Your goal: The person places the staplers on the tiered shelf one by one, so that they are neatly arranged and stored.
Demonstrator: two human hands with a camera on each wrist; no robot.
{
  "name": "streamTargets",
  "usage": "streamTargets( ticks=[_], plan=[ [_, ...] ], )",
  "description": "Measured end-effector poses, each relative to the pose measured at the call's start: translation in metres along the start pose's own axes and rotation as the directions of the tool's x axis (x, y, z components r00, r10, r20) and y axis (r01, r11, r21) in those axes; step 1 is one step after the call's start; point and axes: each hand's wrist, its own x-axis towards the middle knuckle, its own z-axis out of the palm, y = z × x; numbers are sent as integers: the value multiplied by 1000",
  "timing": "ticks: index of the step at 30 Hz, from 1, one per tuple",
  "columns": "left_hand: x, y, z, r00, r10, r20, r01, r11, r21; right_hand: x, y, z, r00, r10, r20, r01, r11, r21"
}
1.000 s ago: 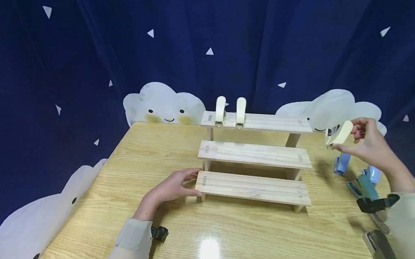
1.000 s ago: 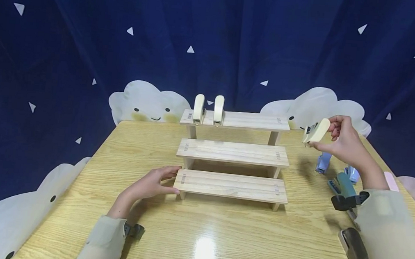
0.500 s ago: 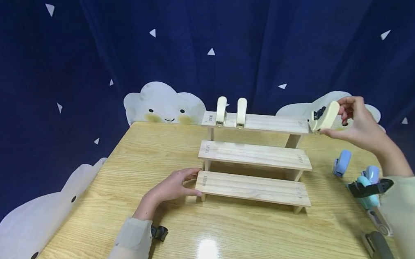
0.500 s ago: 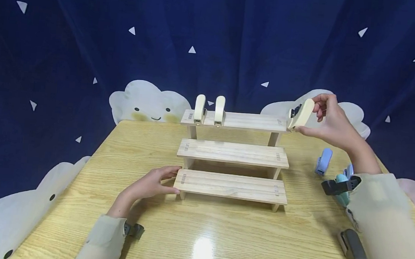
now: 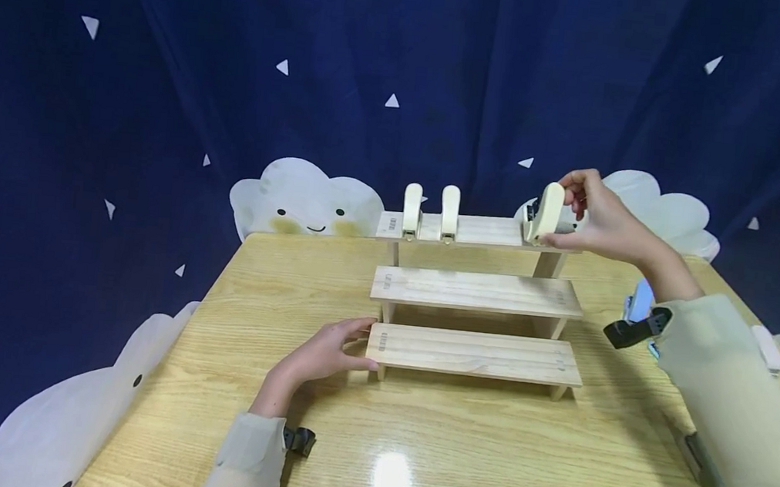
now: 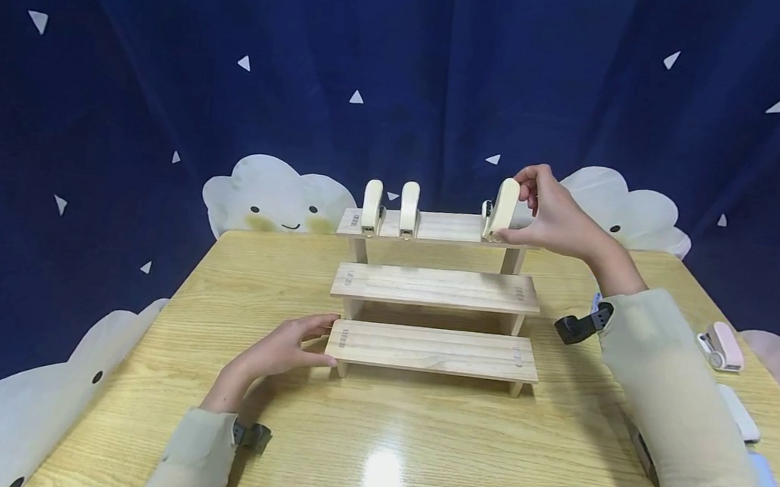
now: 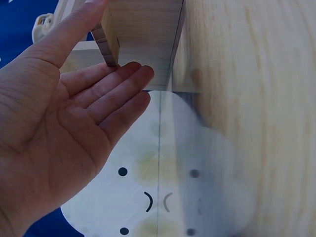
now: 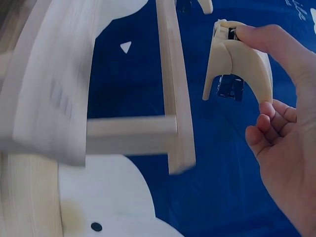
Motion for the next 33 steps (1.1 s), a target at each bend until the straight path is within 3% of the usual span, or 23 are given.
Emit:
streamTargets(
  ticks=[8, 17, 25, 33],
  plan=[
    [0, -1, -1, 1000, 2, 1, -2, 1000, 5, 15, -10, 17, 997, 2, 71, -1, 1000, -23],
    [1, 0, 0, 1000, 15, 9, -15, 999, 33, 28, -10, 30, 995, -55, 88, 58, 998, -28],
    [1, -1, 0, 1000, 22, 12, -22, 999, 34, 32, -10, 33, 987, 16, 160, -7, 998, -57],
    [0, 0, -2, 1000, 15, 3, -15, 999, 41, 40, -15, 36, 982, 13, 187, 0, 998, -67]
  ],
)
